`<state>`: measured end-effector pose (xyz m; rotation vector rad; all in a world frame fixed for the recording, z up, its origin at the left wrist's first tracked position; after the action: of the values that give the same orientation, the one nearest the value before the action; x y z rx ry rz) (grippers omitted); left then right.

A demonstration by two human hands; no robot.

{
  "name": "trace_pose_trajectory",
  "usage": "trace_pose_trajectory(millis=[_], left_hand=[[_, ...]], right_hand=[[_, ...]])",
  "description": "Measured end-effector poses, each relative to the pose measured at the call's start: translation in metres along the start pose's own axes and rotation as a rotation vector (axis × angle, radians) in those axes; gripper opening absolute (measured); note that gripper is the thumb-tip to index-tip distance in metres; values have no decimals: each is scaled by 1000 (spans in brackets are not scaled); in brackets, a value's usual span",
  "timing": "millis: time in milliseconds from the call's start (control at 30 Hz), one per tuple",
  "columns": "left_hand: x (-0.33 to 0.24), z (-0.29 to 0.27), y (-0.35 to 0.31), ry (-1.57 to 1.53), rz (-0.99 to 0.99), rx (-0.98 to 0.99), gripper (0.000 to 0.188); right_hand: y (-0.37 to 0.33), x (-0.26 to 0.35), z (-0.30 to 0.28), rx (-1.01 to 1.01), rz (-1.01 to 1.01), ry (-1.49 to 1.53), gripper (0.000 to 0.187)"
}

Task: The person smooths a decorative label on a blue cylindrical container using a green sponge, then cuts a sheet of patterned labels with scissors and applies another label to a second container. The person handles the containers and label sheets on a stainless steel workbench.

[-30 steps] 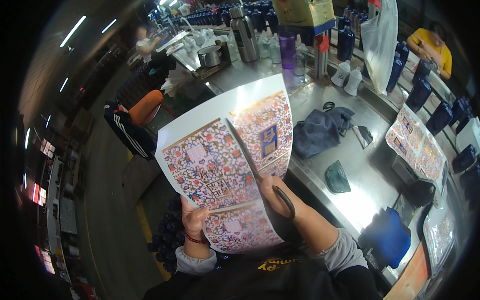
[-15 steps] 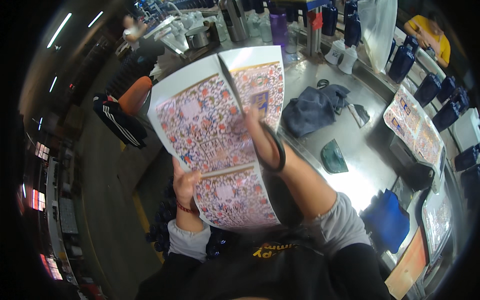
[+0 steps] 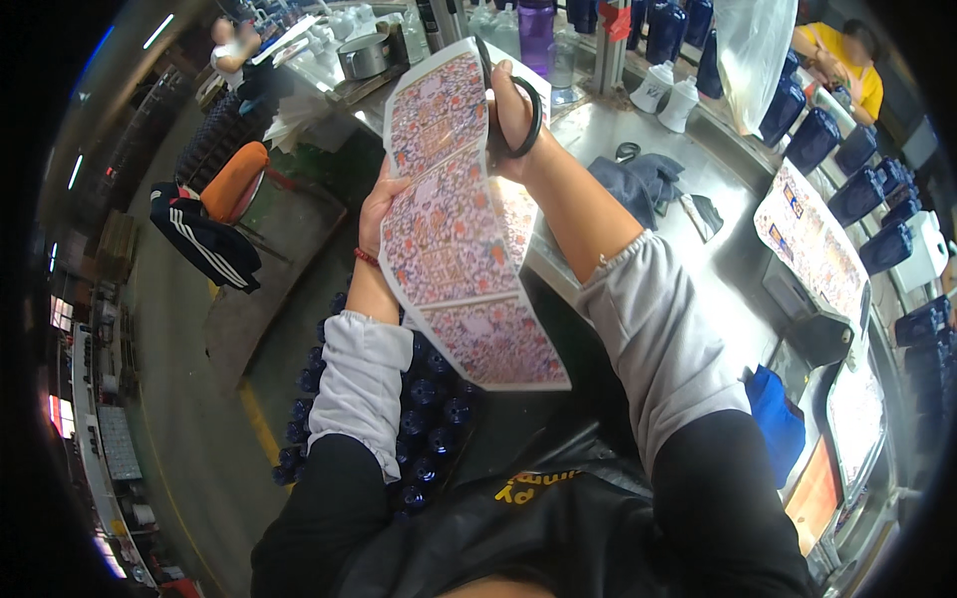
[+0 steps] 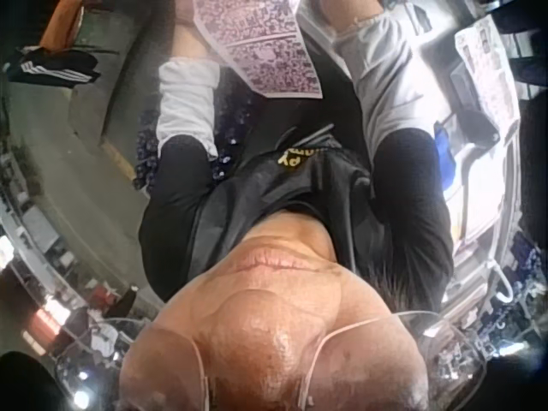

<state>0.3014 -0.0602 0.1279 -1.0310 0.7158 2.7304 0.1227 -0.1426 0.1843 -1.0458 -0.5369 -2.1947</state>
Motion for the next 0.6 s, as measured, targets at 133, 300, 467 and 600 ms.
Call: trace_pose_trajectory(millis=[133, 300, 467, 600], left_hand=[[23, -52, 19, 85, -57, -117, 62], [40, -84, 34, 19, -84, -38, 61], [45, -79, 38, -59, -91, -50, 56], [44, -72, 37, -125, -74, -25, 57]], right_hand=[[29, -6, -33, -57, -53, 35, 82], [54, -16, -68, -93, -14, 22, 82], [66, -22, -89, -138, 5, -29, 85], [71, -21, -91, -165, 66, 2, 86]])
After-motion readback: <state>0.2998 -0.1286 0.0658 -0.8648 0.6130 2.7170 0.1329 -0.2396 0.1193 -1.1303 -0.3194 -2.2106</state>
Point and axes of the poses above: each hand's wrist, its own y-axis towards the middle knuckle, its own z-axis out of the palm, x = y × z, the point moved 1 cm from there along y, towards the middle knuckle, and after that the axes turned 11 degrees about x, right-handed, at the moved point
